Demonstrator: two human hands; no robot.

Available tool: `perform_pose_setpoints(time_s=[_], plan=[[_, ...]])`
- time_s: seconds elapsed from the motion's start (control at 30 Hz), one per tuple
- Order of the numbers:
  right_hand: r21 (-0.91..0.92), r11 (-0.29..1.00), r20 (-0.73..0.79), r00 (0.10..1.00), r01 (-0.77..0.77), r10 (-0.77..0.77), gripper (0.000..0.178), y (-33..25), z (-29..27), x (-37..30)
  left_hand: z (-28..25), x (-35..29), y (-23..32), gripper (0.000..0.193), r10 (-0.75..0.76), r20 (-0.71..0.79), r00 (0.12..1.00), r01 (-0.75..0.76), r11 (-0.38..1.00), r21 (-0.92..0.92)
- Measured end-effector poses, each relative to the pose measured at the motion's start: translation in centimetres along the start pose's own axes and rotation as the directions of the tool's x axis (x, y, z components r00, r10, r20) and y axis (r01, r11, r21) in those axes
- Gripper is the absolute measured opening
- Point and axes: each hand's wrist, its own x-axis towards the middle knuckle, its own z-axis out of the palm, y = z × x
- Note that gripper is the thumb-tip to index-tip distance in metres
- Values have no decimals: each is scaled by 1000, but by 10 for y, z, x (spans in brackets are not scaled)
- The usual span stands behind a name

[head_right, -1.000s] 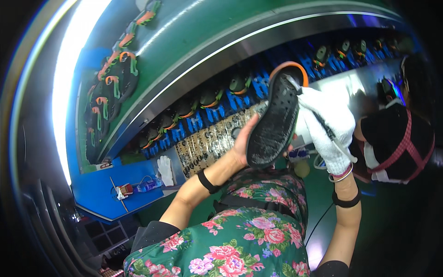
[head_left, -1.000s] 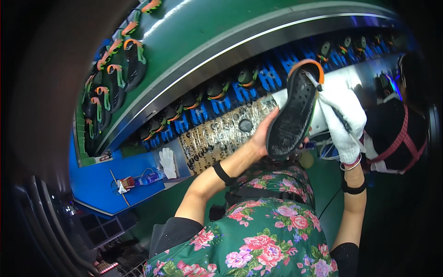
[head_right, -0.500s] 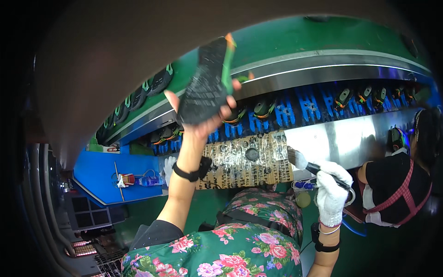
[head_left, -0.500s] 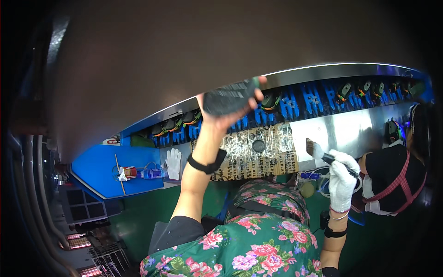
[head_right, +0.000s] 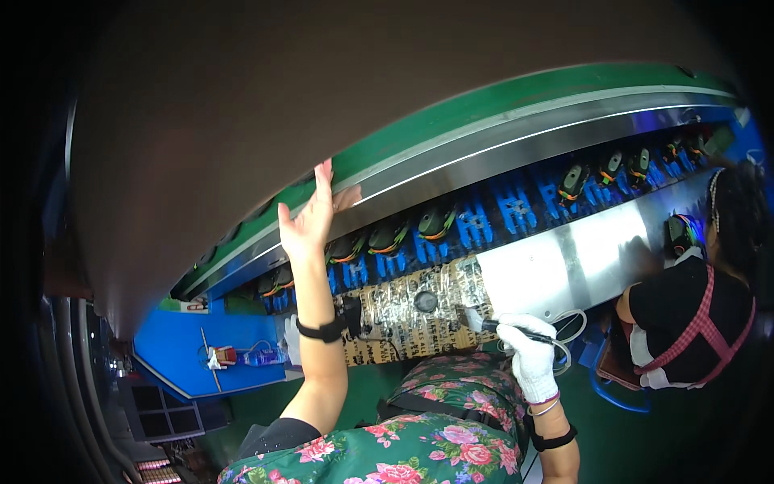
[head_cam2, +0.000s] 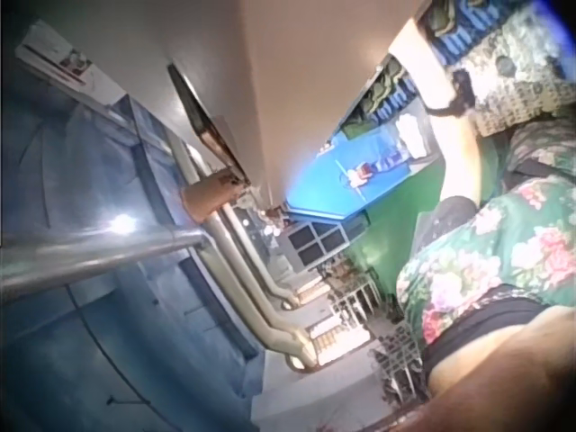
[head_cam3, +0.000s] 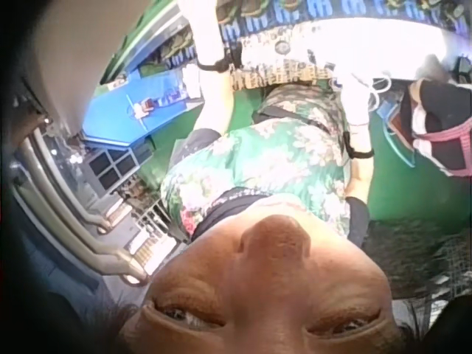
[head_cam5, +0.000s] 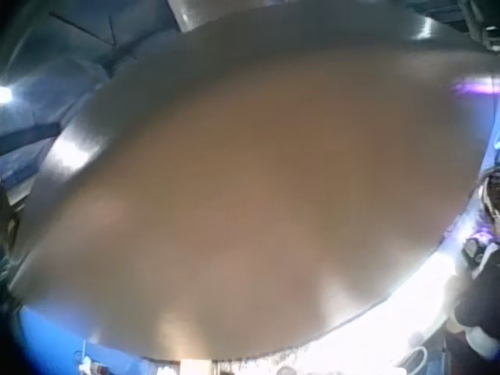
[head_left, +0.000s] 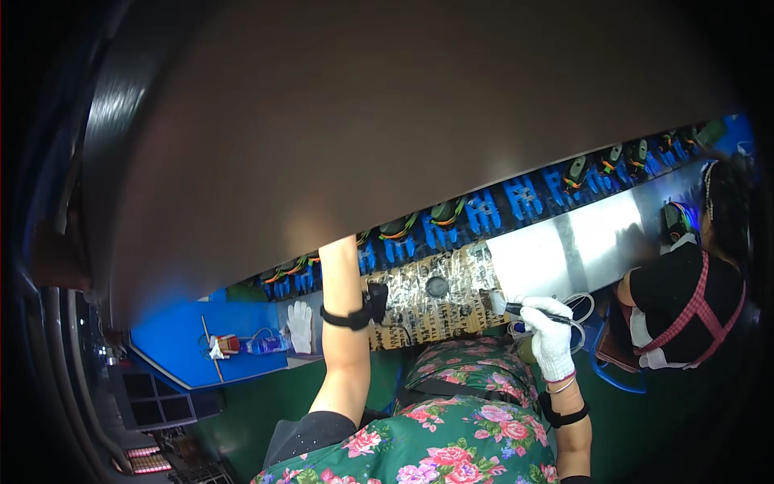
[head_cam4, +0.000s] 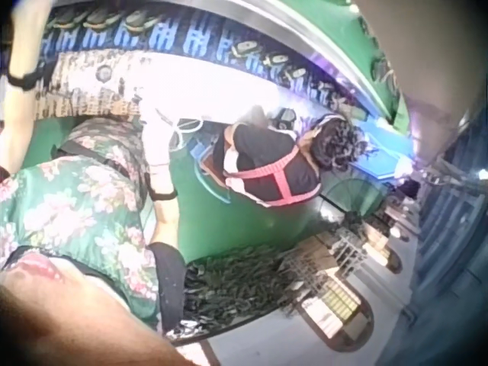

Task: The person is using a brush to apply a liquid adhesive to the bottom of shoe soles on a factory assembly line.

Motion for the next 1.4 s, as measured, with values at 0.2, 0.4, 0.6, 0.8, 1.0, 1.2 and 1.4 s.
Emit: perform_pose_setpoints(time_s=[0.2, 0.4, 0.6, 0.8, 1.0, 1.2, 1.4], plan=[[105, 994, -33, 999, 14, -11, 19, -7, -21, 1, -64, 69, -100, 69, -200, 366, 909, -334, 176, 926], [161, 987, -87, 996, 30, -16, 21, -29, -46, -8, -62, 162, -241, 84, -517, 408, 753, -631, -742, 224], [145, 989, -131, 991, 38, -19, 19, -35, -65, -16, -40, 196, -241, 38, -387, 454, 802, -287, -917, -276], [227, 974, -52, 998, -28, 41, 19, -38, -63, -11, -55, 96, -141, 21, -331, 458, 825, -564, -540, 625], [493, 869, -90, 996, 34, 12, 21, -65, -49, -4, -42, -4, -21, 22, 53, 887, 459, -733, -542, 411], [522, 850, 41, 994, 63, -99, 22, -94, -12, -2, -53, -29, 13, 22, 163, 428, 889, -366, -308, 878], [64, 980, 270, 942, 188, -198, 26, -90, 57, 7, -162, -13, 24, 31, -100, -357, 929, 319, -275, 907]])
